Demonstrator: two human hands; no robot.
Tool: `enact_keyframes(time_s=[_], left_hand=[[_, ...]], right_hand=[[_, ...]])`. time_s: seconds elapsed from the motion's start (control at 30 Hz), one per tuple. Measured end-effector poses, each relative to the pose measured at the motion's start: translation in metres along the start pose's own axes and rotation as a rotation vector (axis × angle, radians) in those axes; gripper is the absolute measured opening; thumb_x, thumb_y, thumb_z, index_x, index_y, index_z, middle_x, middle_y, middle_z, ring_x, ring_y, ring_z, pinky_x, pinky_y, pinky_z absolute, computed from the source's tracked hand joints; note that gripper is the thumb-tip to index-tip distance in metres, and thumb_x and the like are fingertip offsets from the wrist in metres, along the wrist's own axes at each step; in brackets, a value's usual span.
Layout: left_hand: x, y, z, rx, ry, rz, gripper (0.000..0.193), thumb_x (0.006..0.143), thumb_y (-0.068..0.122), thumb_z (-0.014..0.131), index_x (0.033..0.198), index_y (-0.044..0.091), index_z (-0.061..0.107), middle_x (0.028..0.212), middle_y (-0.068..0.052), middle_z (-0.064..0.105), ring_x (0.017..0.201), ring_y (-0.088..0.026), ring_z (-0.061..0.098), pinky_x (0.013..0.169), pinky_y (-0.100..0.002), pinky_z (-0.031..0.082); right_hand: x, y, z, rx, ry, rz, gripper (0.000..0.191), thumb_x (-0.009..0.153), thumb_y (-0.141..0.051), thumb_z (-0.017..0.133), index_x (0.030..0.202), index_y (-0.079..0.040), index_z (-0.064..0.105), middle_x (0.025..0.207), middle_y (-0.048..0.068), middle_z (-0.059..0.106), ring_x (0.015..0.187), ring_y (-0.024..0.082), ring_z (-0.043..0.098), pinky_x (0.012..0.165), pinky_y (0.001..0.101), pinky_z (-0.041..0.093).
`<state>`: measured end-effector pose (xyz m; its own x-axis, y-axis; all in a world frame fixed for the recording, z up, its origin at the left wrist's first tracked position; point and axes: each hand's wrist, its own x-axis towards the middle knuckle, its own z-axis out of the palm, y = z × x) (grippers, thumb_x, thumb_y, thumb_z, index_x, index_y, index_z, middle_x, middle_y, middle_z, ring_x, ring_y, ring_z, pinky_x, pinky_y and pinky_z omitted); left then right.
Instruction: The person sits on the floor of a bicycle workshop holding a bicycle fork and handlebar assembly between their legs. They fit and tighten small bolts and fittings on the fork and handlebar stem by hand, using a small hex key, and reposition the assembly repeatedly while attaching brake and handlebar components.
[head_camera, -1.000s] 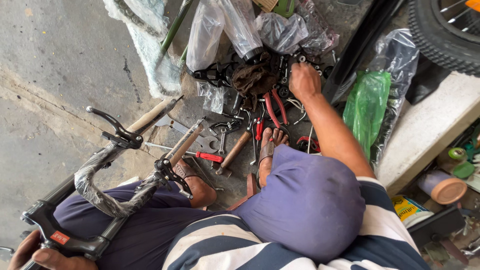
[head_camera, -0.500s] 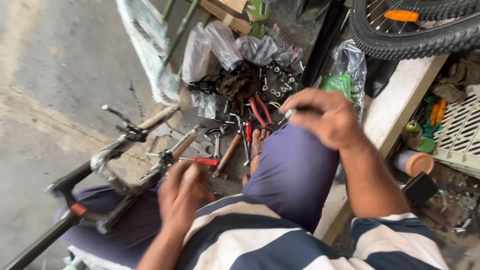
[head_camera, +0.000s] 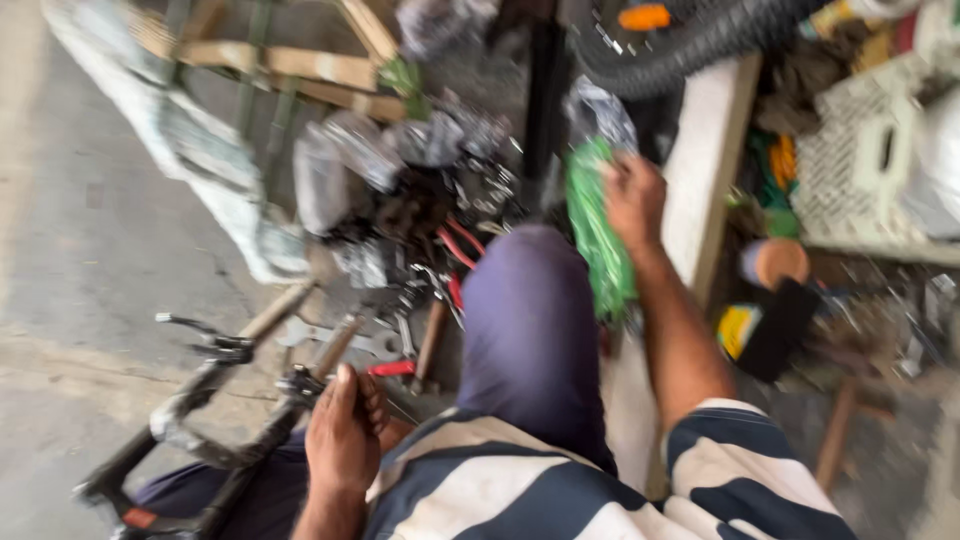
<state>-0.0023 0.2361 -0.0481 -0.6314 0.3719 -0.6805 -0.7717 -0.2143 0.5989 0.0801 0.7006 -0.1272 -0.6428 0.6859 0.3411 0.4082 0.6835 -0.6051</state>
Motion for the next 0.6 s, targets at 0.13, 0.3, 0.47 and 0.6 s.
enact_keyframes(time_s=[0.13,0.3,0.47,0.6], left_hand=[[0.000,-0.004,-0.032,0.128,0.184,0.033,0.039,0.101,0.038,0.054,0.081,0.005,0.058,0.066,-0.002,0.049,0.058,-0.013,0.046,0.053,-0.029,0.039],[0.020,-0.010,-0.046,0.136,0.203,0.023,0.035,0.100,0.041,0.060,0.082,0.010,0.057,0.064,0.003,0.047,0.054,-0.011,0.041,0.050,-0.028,0.034],[0.032,-0.005,-0.034,0.276,0.135,0.052,0.029,0.096,0.040,0.061,0.089,0.012,0.064,0.071,0.005,0.055,0.059,-0.008,0.047,0.052,-0.025,0.037],[0.021,0.014,-0.014,0.480,0.016,0.158,0.039,0.101,0.043,0.063,0.090,0.005,0.062,0.070,0.003,0.050,0.060,-0.007,0.045,0.051,-0.025,0.036]], right_hand=[[-0.013,0.075,0.017,-0.513,-0.084,-0.249,0.033,0.082,-0.011,0.072,0.116,-0.010,0.073,0.142,0.019,0.065,0.124,0.040,0.064,0.105,0.0492,0.053],[-0.033,0.072,0.013,-0.532,-0.349,0.386,0.047,0.099,-0.017,0.063,0.143,-0.002,0.061,0.144,0.021,0.062,0.123,0.043,0.062,0.101,0.0527,0.051],[-0.034,0.054,0.008,-0.611,-0.450,0.424,0.045,0.096,-0.016,0.065,0.138,-0.001,0.062,0.138,0.021,0.064,0.121,0.042,0.064,0.100,0.0513,0.052],[-0.035,0.051,0.001,-0.600,-0.436,0.399,0.044,0.094,-0.014,0.066,0.135,-0.001,0.062,0.134,0.021,0.066,0.119,0.041,0.065,0.099,0.0502,0.052]])
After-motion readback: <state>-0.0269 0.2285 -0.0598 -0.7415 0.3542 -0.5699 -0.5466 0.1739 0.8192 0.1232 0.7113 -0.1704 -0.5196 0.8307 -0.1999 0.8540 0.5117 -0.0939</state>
